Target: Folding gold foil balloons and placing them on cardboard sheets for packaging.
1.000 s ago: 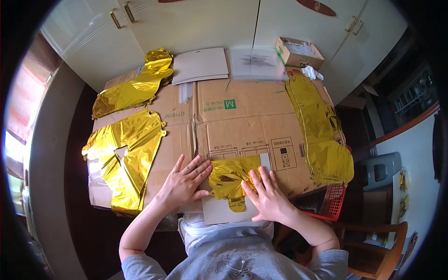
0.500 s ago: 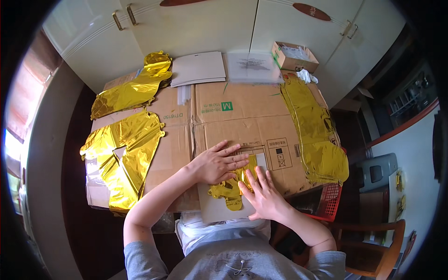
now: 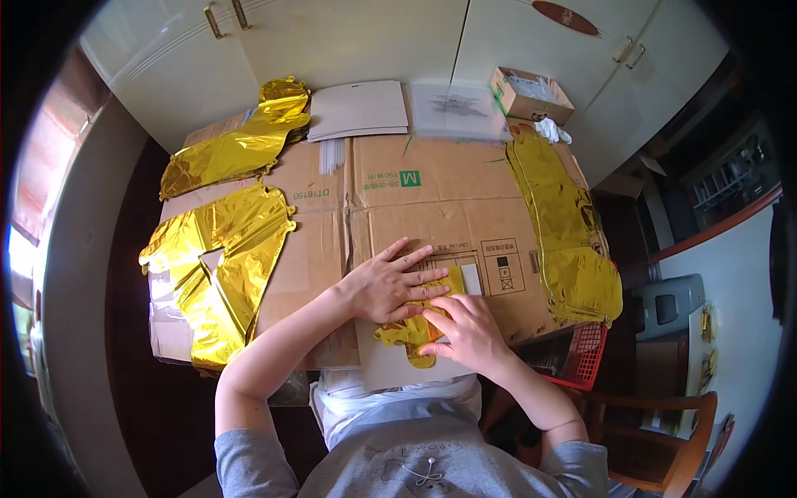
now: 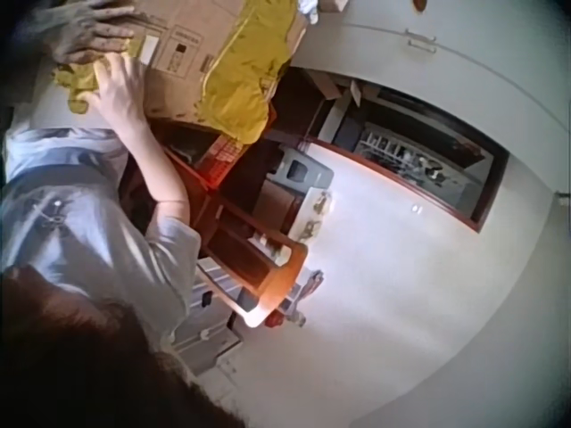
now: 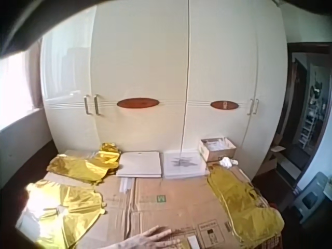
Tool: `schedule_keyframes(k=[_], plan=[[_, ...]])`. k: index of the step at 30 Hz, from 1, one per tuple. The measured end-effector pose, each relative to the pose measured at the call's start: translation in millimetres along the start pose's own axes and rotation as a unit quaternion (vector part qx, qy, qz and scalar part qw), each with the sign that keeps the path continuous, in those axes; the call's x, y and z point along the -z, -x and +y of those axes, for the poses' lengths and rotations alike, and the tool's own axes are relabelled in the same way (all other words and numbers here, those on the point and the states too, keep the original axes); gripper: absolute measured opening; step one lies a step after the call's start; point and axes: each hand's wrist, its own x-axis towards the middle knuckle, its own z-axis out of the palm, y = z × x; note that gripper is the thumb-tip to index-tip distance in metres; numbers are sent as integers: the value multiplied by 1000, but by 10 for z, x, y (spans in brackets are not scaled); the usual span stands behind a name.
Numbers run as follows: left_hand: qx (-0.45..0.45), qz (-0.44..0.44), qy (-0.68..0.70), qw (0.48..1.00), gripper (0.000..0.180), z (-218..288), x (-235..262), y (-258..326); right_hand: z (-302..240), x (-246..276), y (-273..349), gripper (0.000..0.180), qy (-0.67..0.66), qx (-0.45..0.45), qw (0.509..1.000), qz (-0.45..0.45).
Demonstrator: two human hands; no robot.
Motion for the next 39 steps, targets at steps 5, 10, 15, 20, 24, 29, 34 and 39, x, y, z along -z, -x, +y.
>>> schedule_keyframes(k=[5,10,15,20,24,29,34,39], plan=[[-1,16,1,1000,54,-17,-38,16,36,-125,1,56,-37,-6,999,7],[0,20,14,1000,52,-20,-59,25,-47,-48,-2,53,-37,-4,999,9],[3,26,13,1000,50,-5,-40,31,-19,-141,7,51,-39,-19,999,19],[2,30,12,999,47,-17,-55,34,-22,-165,-59,39,-44,-39,997,49],[-5,22,4,1000,45,-43,-67,32,-21,-166,-176,32,-29,-47,996,68],[-9,34,9,999,46,-55,-94,35,-14,-130,-304,28,42,52,993,96],[-8,35,19,999,47,-48,-87,36,-12,-47,-356,23,19,95,994,57],[-7,37,19,999,46,-46,-85,39,53,-48,-349,21,-22,77,994,77]])
